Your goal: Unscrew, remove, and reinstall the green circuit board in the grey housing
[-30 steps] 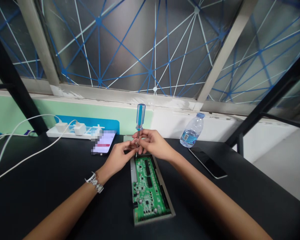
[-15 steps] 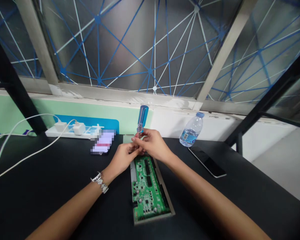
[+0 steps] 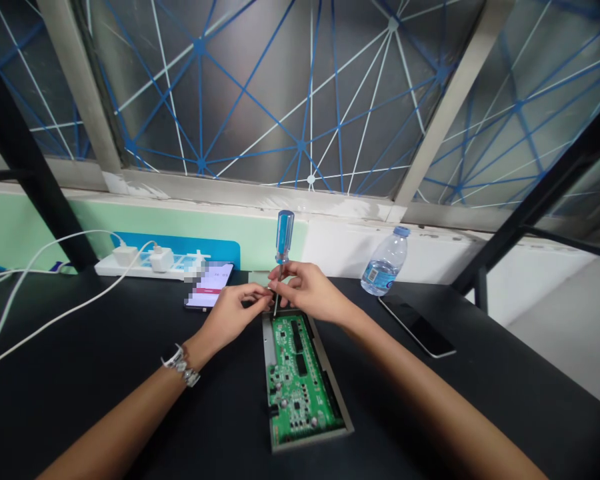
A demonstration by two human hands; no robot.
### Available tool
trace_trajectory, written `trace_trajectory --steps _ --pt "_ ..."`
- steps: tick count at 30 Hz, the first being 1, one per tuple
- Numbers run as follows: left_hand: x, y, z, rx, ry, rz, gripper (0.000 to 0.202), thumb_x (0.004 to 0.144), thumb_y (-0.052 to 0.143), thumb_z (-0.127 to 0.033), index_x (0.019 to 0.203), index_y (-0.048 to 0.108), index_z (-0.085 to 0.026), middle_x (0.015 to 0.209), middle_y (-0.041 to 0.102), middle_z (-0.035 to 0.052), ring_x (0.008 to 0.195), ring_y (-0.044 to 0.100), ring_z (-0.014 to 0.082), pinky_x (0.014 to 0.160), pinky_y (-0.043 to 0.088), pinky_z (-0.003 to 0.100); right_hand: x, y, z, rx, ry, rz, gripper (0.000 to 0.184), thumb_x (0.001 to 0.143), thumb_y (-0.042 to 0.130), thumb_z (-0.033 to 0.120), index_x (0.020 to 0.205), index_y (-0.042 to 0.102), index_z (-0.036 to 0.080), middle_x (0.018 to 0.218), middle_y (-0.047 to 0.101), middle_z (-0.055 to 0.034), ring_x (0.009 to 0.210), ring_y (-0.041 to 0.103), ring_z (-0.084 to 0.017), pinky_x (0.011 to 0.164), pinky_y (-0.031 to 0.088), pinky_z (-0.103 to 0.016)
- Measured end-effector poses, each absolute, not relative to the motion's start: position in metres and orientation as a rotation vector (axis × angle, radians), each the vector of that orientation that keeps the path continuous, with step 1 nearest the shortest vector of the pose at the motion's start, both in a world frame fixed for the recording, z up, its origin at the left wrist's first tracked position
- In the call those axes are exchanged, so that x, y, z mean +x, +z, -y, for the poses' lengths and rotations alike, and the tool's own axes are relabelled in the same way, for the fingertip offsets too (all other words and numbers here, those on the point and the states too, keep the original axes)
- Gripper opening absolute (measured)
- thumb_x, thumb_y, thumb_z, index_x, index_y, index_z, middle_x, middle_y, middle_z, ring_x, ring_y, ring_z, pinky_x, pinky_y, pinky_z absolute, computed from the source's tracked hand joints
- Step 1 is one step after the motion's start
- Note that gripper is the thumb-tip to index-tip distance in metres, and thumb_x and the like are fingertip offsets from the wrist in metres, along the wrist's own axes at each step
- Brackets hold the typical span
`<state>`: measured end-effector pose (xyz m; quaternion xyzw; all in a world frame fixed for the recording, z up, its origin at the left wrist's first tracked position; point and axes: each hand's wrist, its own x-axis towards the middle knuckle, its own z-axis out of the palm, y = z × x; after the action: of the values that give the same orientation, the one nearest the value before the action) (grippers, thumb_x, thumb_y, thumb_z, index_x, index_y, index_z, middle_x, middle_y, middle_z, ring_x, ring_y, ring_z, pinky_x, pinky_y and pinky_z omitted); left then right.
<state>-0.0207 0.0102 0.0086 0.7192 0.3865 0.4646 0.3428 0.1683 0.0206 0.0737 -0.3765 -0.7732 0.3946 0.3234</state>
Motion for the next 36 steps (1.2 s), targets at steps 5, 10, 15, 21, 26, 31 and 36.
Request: trace_trajectory --steps 5,10,15,21,26,31,36 --pt "-0.023 0.013 -0.006 1.952 1.218 -1.057 0.016 0.088 0.060 -0.028 0.092 0.071 -0.016 0.081 0.075 0.0043 0.075 0.071 0.0189 0.074 0.055 0.029 0.166 0.072 -0.017 -0.981 0.769 2.155 0.020 0.092 0.055 0.032 0.083 0.064 0.017 0.075 0.068 -0.0036 0.063 0.066 -0.015 0.060 0.051 -0.026" --pt "-0.031 0.015 0.006 2.054 1.199 -1.132 0.017 0.090 0.058 -0.029 0.095 0.071 -0.019 0.085 0.076 0.0039 0.077 0.071 0.0187 0.074 0.054 0.030 0.173 0.077 -0.007 -0.985 0.881 2.005 0.023 0.095 0.050 0.037 0.088 0.060 0.017 0.085 0.070 -0.0064 0.065 0.067 -0.015 0.059 0.054 -0.027" --pt "-0.046 0.011 0.025 2.168 1.088 -1.167 0.013 0.089 0.059 -0.028 0.094 0.070 -0.021 0.090 0.074 0.0026 0.081 0.068 0.0173 0.077 0.053 0.030 0.194 0.067 0.012 -0.907 1.204 1.617 0.026 0.092 0.055 0.044 0.096 0.053 0.018 0.093 0.070 -0.0092 0.070 0.071 -0.019 0.056 0.057 -0.030" --pt "-0.043 0.007 0.033 2.168 1.007 -1.103 0.008 0.086 0.063 -0.023 0.091 0.067 -0.021 0.089 0.070 0.0016 0.079 0.065 0.0157 0.075 0.051 0.029 0.208 0.031 0.034 -0.837 1.376 1.201 0.024 0.084 0.068 0.038 0.091 0.054 0.020 0.101 0.072 -0.0102 0.084 0.071 -0.023 0.064 0.059 -0.036" --pt "-0.035 0.003 0.033 2.165 1.045 -1.141 0.007 0.087 0.062 -0.024 0.092 0.067 -0.021 0.088 0.068 0.0017 0.078 0.062 0.0157 0.073 0.050 0.029 0.209 0.019 0.039 -0.841 1.430 1.019 0.027 0.078 0.076 0.033 0.089 0.055 0.020 0.100 0.073 -0.0082 0.083 0.071 -0.022 0.067 0.058 -0.035" --pt "-0.033 0.000 0.033 2.142 1.046 -1.120 0.009 0.089 0.059 -0.023 0.088 0.067 -0.021 0.085 0.068 0.0011 0.075 0.062 0.0147 0.071 0.049 0.027 0.207 0.017 0.039 -0.853 1.506 0.927 0.027 0.077 0.077 0.031 0.088 0.056 0.019 0.102 0.072 -0.0086 0.084 0.071 -0.020 0.069 0.057 -0.033" --pt "-0.030 -0.001 0.033 2.151 1.030 -1.103 0.011 0.090 0.056 -0.021 0.086 0.066 -0.020 0.082 0.067 0.0006 0.071 0.061 0.0141 0.068 0.047 0.026 0.208 0.013 0.037 -0.854 1.539 0.901 0.025 0.078 0.076 0.029 0.089 0.056 0.019 0.103 0.072 -0.0089 0.085 0.071 -0.020 0.069 0.057 -0.031"
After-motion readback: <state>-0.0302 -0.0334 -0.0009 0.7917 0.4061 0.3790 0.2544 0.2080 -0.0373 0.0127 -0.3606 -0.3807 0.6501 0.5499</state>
